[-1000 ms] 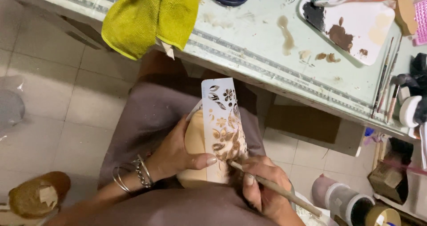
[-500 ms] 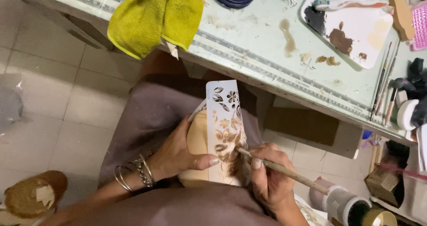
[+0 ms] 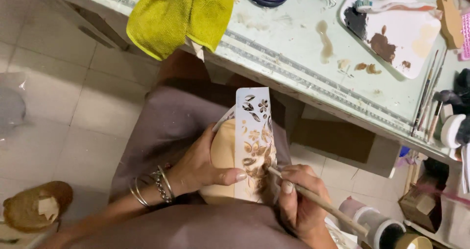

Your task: Applying a decorative pattern to a rounded object using a stencil and a dabbing tool

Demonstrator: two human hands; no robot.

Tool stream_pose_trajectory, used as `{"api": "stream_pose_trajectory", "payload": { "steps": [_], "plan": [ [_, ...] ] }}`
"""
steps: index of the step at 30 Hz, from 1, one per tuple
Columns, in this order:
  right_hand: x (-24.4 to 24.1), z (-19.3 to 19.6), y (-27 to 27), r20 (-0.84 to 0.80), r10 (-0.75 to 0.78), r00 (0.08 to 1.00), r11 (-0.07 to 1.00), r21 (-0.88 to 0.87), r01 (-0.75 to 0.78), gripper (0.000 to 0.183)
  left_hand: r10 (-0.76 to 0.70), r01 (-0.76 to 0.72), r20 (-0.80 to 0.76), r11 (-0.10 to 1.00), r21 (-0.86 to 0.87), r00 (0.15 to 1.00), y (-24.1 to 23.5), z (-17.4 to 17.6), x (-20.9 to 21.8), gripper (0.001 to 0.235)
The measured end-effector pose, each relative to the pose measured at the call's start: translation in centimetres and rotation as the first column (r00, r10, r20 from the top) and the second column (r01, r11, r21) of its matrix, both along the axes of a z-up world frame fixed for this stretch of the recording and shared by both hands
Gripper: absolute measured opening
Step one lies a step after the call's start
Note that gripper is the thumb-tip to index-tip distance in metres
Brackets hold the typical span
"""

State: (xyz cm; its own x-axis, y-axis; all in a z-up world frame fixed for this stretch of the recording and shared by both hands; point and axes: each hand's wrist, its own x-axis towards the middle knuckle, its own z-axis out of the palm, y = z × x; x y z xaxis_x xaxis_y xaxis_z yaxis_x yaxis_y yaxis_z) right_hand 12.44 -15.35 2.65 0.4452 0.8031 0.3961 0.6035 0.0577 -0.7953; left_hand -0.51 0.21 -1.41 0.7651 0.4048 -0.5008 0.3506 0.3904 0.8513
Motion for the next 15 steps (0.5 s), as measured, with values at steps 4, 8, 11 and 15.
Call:
{"api": "stream_pose_trajectory", "payload": {
  "steps": [4, 8, 11, 15],
  "plan": [
    [-0.1, 0.3, -0.3, 0.013, 0.058, 0.998, 0.996, -0.068, -0.057, 0.016, 0.020, -0.022, 0.071, 1.000, 0.016, 0.997, -0.2, -0.6, -0.1, 0.099],
    [0.1, 0.0, -0.6, 0.033, 0.084, 0.996, 0.996, -0.024, -0.084, 0.013, -0.001, -0.001, 0.036, 0.997, 0.072, 0.999, -0.2, -0.6, -0.1, 0.100],
    [0.0, 0.3, 0.0, 0.093, 0.042, 0.995, 0.999, 0.000, -0.042, 0.013, -0.013, 0.010, 0.028, 0.993, 0.117, 1.000, -0.1, -0.6, -0.1, 0.102],
    [-0.3, 1.3, 0.7, 0.048, 0.145, 0.988, 0.988, -0.063, -0.142, 0.017, 0.014, -0.019, 0.064, 0.996, 0.084, 0.998, 0.0, -0.1, -0.1, 0.104]
  ]
}}
